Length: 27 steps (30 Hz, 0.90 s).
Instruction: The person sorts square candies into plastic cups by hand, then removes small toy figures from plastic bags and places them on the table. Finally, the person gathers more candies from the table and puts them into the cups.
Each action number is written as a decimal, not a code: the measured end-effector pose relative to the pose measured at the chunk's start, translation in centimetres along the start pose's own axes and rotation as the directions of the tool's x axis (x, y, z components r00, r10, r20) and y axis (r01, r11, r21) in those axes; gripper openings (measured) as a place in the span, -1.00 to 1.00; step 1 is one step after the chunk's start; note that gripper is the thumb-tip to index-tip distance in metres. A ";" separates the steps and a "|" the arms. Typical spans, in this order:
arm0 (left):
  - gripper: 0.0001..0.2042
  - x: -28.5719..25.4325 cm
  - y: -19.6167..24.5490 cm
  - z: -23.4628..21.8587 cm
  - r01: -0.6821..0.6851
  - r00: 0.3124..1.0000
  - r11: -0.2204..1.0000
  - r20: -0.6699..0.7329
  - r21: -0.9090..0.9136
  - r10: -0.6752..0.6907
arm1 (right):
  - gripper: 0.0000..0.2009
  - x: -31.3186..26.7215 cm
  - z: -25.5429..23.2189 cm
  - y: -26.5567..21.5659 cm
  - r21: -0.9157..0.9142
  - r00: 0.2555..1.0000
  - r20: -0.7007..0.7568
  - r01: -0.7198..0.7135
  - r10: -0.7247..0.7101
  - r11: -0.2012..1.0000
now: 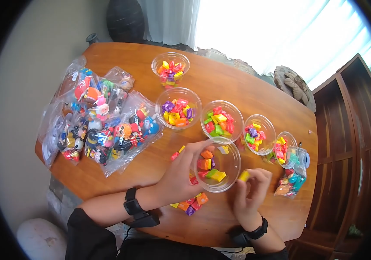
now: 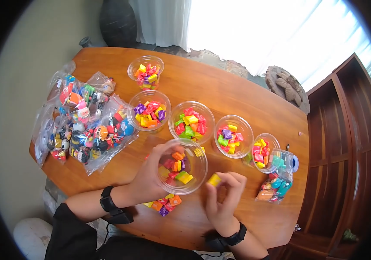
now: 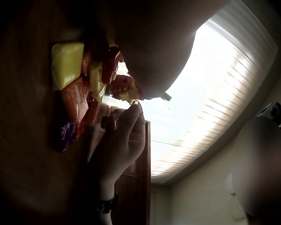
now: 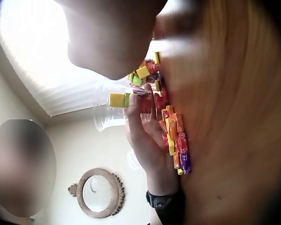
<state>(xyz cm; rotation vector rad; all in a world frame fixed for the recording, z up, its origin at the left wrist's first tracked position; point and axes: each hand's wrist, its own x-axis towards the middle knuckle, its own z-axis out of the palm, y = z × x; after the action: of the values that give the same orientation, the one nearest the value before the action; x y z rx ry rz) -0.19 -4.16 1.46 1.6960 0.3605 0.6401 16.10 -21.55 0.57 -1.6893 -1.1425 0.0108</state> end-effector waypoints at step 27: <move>-0.02 0.0 -1.6 0.3 -0.055 0.998 0.998 -0.038 -0.008 0.055 | -0.57 1.1 -0.2 -0.7 0.044 0.737 0.638 0.257 -0.225 0.965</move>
<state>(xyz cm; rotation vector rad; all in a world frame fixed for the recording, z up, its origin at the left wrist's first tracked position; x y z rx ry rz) 0.14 -4.06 -0.13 1.6915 0.3384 0.7140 16.36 -20.96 1.72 -1.6014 -1.8843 0.4348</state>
